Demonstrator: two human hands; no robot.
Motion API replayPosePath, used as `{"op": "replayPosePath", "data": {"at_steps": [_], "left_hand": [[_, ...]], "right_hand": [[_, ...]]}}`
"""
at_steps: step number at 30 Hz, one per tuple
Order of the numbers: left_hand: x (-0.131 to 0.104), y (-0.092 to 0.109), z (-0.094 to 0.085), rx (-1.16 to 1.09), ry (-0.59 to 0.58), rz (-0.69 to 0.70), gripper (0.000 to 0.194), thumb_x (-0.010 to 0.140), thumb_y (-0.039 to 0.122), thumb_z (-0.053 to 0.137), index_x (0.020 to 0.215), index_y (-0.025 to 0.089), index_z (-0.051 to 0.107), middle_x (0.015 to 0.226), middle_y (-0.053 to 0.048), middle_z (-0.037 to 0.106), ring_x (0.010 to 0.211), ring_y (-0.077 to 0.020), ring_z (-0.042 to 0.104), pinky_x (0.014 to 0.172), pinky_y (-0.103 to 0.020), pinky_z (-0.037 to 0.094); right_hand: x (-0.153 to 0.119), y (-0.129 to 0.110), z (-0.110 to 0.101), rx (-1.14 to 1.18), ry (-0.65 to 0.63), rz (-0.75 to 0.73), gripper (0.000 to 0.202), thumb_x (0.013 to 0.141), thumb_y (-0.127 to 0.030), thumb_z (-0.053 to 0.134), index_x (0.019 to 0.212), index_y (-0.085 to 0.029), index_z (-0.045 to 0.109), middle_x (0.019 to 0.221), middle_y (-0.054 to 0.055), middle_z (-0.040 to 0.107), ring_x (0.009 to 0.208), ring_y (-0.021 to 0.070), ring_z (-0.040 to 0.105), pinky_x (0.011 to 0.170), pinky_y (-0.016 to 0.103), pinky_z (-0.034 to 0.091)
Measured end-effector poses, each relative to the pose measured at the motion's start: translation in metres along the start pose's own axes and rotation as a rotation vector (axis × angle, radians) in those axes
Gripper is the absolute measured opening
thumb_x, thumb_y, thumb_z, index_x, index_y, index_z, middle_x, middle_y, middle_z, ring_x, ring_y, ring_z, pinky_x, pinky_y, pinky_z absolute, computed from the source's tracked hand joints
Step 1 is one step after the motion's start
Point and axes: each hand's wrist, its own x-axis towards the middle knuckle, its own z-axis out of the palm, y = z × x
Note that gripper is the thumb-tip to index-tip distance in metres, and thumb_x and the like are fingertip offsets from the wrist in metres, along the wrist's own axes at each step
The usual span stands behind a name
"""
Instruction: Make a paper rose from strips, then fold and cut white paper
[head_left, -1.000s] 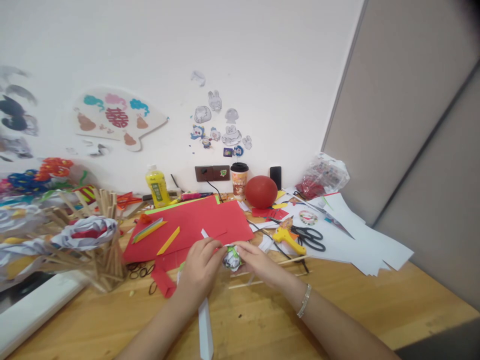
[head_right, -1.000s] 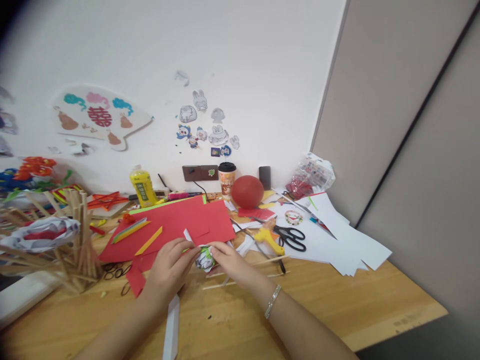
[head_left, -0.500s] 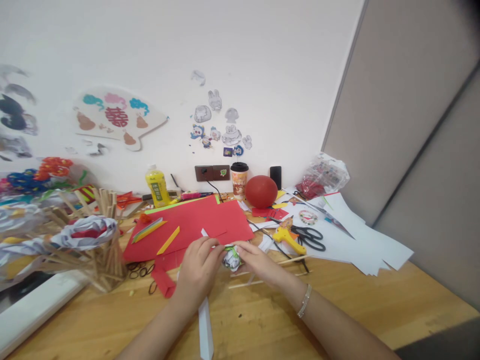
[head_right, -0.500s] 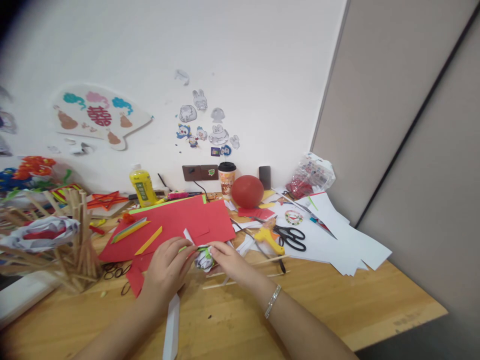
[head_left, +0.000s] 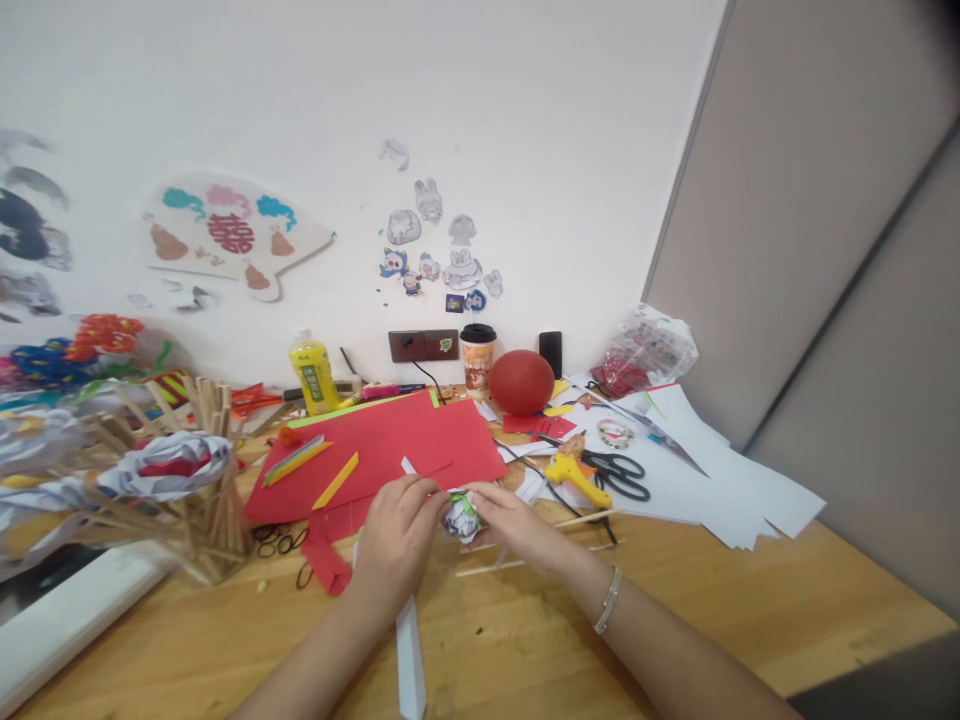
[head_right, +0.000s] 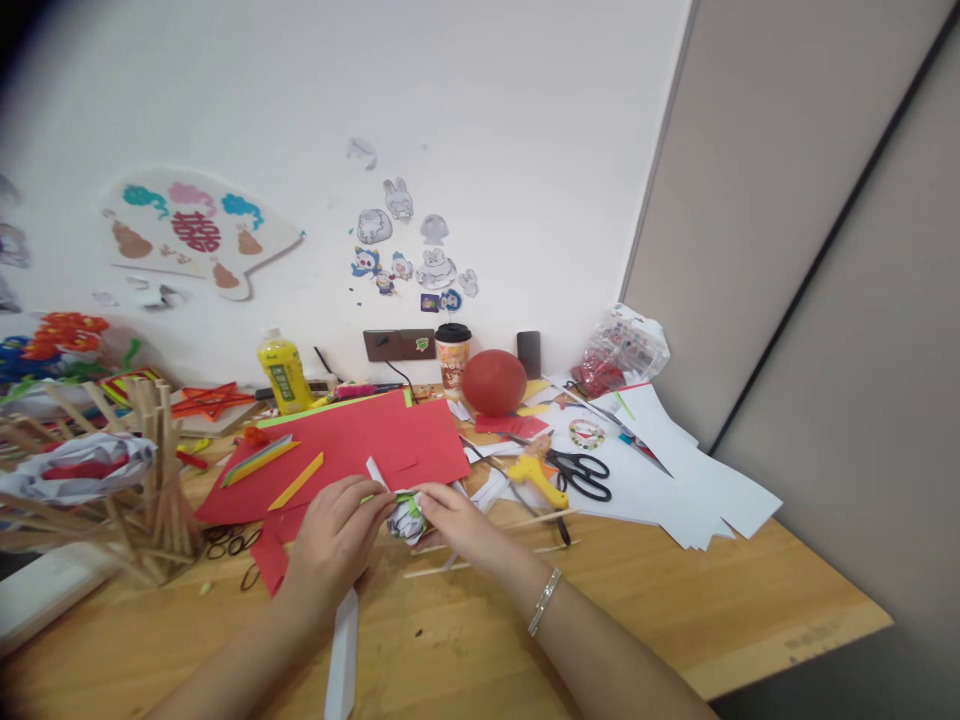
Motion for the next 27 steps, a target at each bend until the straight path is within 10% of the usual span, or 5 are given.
{"op": "replayPosePath", "data": {"at_steps": [27], "left_hand": [[0.003,0.0006,-0.0023,-0.011,0.057,-0.028,0.006,0.081,0.012,0.056,0.084,0.013,0.061,0.081,-0.01,0.064,0.084,-0.0236,0.056,0.072,-0.037,0.046]], "right_hand": [[0.0013,0.001,-0.0006,-0.01,-0.002,-0.005,0.046,0.066,-0.057,0.065,0.093,-0.019,0.062,0.093,0.003,0.059,0.085,0.0192,0.057,0.066,0.033,0.052]]}}
